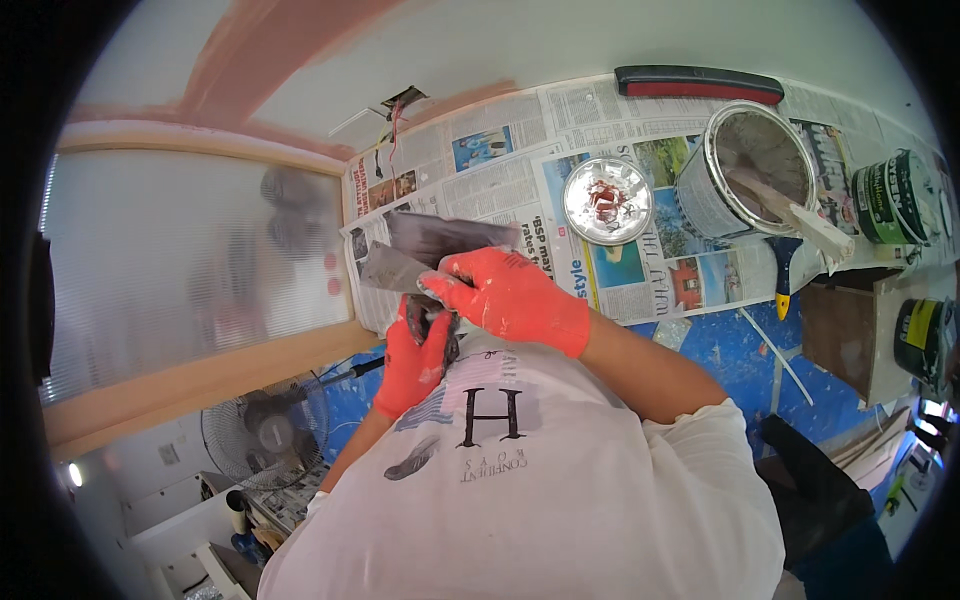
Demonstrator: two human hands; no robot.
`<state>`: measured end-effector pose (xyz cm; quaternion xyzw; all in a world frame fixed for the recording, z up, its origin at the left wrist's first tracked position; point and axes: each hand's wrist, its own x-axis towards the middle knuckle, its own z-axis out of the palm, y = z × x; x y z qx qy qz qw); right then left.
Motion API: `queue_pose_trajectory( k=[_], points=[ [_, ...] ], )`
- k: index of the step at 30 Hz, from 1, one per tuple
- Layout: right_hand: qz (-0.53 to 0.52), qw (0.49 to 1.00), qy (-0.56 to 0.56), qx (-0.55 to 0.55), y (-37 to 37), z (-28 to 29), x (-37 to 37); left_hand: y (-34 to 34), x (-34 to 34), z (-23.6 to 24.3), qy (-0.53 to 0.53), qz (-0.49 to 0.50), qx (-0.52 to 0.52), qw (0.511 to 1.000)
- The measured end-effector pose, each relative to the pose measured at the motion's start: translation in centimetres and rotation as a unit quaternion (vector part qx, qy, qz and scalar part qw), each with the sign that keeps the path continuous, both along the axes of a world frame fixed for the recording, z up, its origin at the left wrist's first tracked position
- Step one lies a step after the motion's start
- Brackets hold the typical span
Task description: The person applies joint compound to the seams of a wall using putty knives and a trowel, then scrapes excess material from the tools over a workbench covered in newspaper.
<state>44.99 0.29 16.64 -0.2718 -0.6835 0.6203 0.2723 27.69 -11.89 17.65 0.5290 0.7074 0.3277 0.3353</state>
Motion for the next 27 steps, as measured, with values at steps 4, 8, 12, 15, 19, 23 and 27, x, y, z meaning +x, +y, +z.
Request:
queue_pose_trajectory(
  k=[4, 8, 12, 15, 19, 23, 27],
  points=[
    [0.000, 0.974, 0.030, -0.225, -0.6, -3.3, 1.8, 1.2, 0.0, 0.8, -0.104, 0.169, 0.059, 0.978],
    [0.001, 0.991, 0.045, -0.128, -1.4, -2.6, 2.9, 0.3, -0.9, -1.1, -0.109, 0.175, 0.125, 0.971],
    [-0.026, 0.969, -0.014, 0.245, -1.9, -6.4, 2.7, 0.6, -0.7, -0.1, -0.116, 0.157, 0.117, 0.974],
    [0.035, 0.985, -0.035, 0.163, -2.0, -6.3, 2.6, -0.3, -2.0, -0.5, -0.146, 0.120, 0.055, 0.980],
    [0.013, 0.978, -0.032, 0.203, -2.3, -7.3, 2.8, -1.8, -2.8, -1.5, -0.169, 0.106, 0.033, 0.979],
    [0.006, 0.985, -0.003, 0.173, -2.1, -7.2, 3.4, -2.2, -3.3, -2.1, -0.114, 0.053, 0.040, 0.991],
    [-0.005, 0.998, 0.037, 0.042, -1.5, -7.5, 4.0, -2.4, -3.1, -1.9, -0.034, 0.032, 0.030, 0.998]
  ],
)
